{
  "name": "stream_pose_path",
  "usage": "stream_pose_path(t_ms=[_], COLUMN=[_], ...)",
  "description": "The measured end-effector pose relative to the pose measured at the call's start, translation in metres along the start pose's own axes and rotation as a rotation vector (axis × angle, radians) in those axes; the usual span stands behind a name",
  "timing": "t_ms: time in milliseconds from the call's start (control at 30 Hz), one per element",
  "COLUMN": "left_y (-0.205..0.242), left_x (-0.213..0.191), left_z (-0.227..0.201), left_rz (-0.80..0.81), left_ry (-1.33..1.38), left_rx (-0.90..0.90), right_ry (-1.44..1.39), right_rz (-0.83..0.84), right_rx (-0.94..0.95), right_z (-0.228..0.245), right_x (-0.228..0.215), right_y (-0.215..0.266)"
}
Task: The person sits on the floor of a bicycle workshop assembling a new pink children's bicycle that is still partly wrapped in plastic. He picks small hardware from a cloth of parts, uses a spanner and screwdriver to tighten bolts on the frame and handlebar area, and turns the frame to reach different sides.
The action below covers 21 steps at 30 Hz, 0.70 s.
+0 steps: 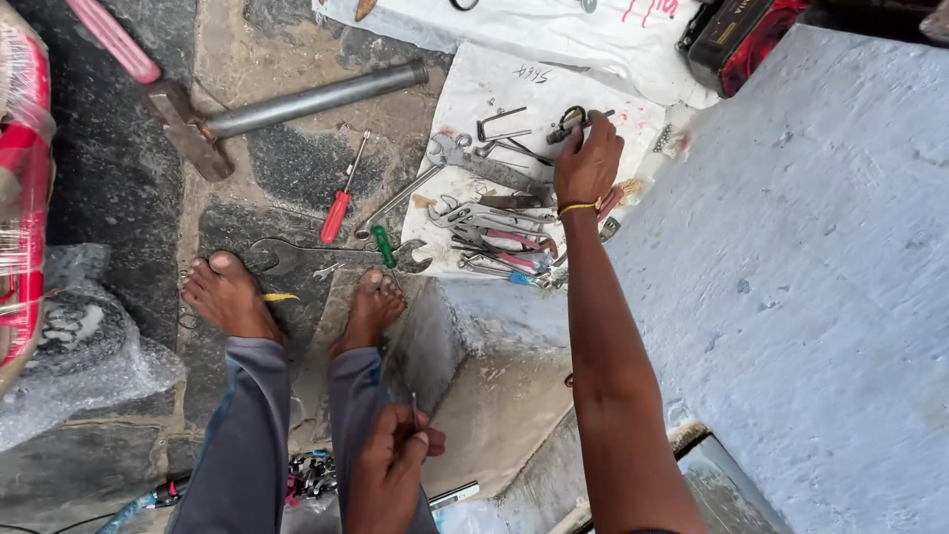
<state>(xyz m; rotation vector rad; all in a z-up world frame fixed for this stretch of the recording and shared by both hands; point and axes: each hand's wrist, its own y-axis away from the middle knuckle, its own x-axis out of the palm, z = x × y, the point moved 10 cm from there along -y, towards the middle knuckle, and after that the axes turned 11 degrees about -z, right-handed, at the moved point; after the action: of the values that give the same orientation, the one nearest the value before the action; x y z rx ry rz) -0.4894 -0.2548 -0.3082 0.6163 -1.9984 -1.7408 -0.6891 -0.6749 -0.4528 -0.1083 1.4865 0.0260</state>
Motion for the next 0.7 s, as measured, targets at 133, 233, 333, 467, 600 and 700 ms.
stream_pose_path(t_ms=[133,233,333,467,600,700], left_y=[-0.003,0.005,0.003,-0.006,0.007,0.052], left_x=[0.003,0.001,-0.003,-0.006,-0.015,-0.024], left_z=[0.002,-0.019,-0.041,-0.052,-0.118,-0.145], left_rz=[0.042,-0.008,-0.066,-0.066,-0.044,-0.024], left_ry=[0.012,-0.008,-0.006,0.094,0.240,0.411], left_rx=[-0.051,-0.080,-0.037,0.069,0.384,0.373], right_ry=[0.070,0.101,-0.025,-0.426,-1.030,-1.036], right_rz=[0.042,0.033,0.050,0.037,0.585,0.798], right_rx=[-0.053,0.013,0.048,0.392,0.898,0.742], right_z=[0.017,-0.005,-0.024,-0.020,0.110,0.202], right_x=[0.037,0.041,0.032,-0.025,-0.121,-0.230], right_y=[-0.021,-0.017,-0.024,-0.022,0.068,0.129])
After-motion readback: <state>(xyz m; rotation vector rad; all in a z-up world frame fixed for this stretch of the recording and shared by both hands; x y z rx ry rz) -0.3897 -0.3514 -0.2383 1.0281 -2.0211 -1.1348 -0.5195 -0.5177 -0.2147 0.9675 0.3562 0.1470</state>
